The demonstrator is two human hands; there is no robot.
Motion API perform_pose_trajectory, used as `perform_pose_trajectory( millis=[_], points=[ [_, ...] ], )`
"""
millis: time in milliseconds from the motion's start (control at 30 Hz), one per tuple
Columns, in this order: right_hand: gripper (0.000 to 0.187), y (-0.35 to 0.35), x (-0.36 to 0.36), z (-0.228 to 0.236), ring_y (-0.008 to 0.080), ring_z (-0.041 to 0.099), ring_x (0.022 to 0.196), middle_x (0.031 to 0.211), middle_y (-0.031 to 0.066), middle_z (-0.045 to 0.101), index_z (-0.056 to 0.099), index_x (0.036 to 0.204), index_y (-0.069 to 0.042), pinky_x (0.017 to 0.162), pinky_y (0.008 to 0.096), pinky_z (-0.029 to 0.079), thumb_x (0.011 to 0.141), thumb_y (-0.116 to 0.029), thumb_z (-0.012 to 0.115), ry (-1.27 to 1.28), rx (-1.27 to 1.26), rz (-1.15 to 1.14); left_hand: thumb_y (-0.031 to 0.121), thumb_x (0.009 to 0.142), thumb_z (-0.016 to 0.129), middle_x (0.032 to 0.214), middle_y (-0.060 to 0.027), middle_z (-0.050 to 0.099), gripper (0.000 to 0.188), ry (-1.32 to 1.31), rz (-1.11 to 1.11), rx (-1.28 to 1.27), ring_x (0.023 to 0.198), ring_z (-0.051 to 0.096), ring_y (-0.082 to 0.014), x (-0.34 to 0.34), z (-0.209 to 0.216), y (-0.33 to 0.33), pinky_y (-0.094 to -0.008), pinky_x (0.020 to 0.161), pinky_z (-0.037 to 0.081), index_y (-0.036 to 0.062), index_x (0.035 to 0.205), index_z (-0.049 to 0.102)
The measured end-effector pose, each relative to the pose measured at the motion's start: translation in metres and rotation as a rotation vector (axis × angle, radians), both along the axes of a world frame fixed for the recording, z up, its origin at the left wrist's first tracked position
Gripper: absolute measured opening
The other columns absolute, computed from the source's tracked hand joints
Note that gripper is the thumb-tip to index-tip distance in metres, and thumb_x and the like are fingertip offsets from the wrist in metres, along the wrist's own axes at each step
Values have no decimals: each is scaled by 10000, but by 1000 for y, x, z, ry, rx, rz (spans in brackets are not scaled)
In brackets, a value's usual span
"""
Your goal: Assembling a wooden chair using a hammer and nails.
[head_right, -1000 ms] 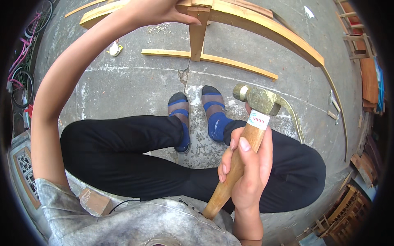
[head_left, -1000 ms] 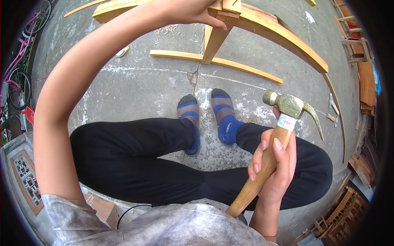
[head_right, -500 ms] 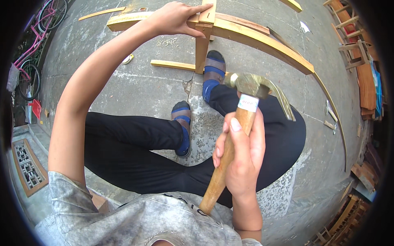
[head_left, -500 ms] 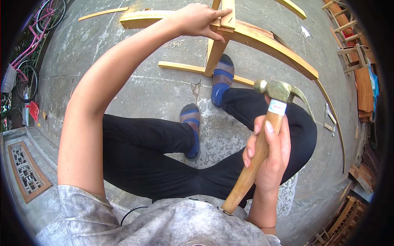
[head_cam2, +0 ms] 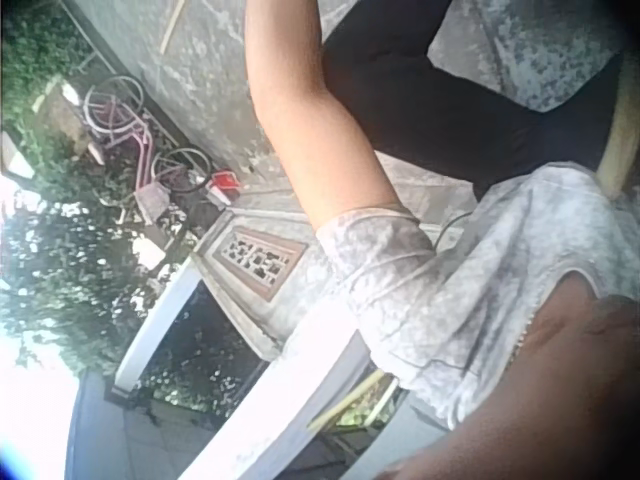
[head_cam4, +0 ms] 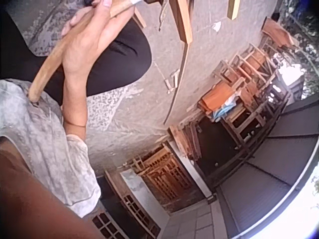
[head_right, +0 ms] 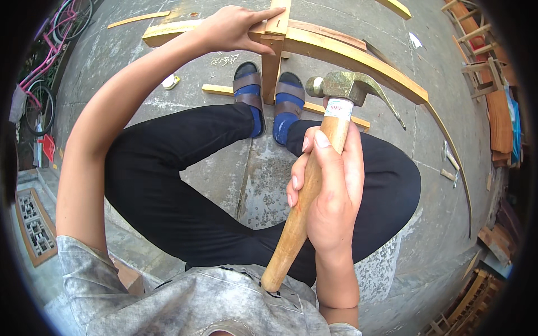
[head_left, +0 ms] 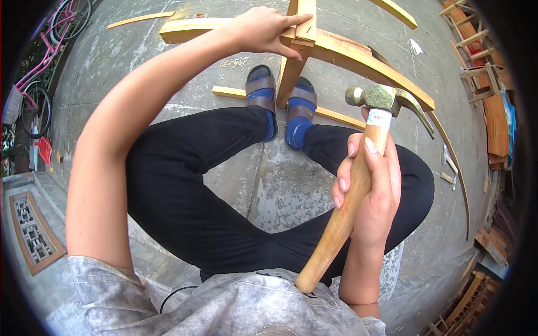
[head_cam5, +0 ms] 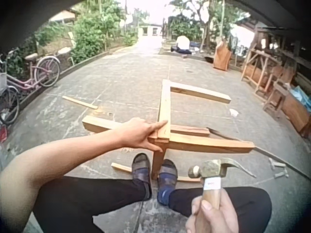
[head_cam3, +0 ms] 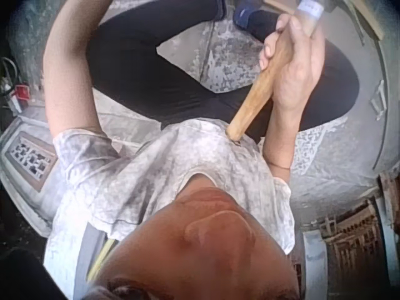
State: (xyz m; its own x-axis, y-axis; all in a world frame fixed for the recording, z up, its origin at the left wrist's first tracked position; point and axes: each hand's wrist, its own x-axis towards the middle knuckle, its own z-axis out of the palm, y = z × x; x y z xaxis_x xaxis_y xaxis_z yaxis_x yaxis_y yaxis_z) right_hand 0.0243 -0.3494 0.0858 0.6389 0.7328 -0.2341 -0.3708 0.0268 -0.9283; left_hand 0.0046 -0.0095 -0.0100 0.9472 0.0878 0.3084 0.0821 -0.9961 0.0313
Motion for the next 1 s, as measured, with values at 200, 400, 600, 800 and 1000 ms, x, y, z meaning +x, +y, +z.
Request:
perform_pose_trajectory(
  millis=[200, 400, 600, 800, 1000],
  points=[
    [209, 26, 9, -10, 66, 523, 584, 971, 45, 520, 472, 1161, -42, 430, 227, 458, 1096, -241, 483, -97, -47, -27, 659, 810, 753, 842, -309, 694, 1015, 143, 19, -124, 786, 697, -481, -3, 26, -4, -529, 718, 560, -2, 1517, 448],
    [302, 71, 32, -23, 69, 554, 598, 914, 27, 552, 516, 1200, -20, 463, 229, 474, 1100, -305, 503, -328, -142, -19, 611, 817, 771, 905, -309, 708, 978, 56, -51, -146, 852, 711, -470, 2, 18, -3, -513, 747, 571, -37, 1483, 466],
    [419, 111, 55, 6, 84, 604, 634, 933, 50, 618, 603, 1239, 6, 504, 237, 511, 1083, -377, 531, -704, -80, 28, 580, 790, 805, 939, -296, 718, 975, 76, -12, -169, 885, 717, -452, -2, 20, -2, -501, 768, 576, -30, 1477, 480],
    [439, 133, 57, 11, 117, 635, 593, 811, 70, 598, 568, 1018, 31, 509, 285, 521, 1086, -394, 485, -833, -163, -13, 557, 768, 828, 962, -293, 720, 956, 48, -4, -242, 884, 719, -441, -3, 18, -3, -494, 775, 577, -19, 1460, 506],
    [425, 119, 62, 5, 77, 581, 584, 813, 30, 587, 607, 1174, 10, 487, 245, 477, 1088, -393, 504, -793, -298, 17, 562, 759, 832, 951, -290, 723, 953, 14, -27, -181, 900, 721, -441, 1, 16, 2, -485, 784, 580, -26, 1442, 523]
  ],
)
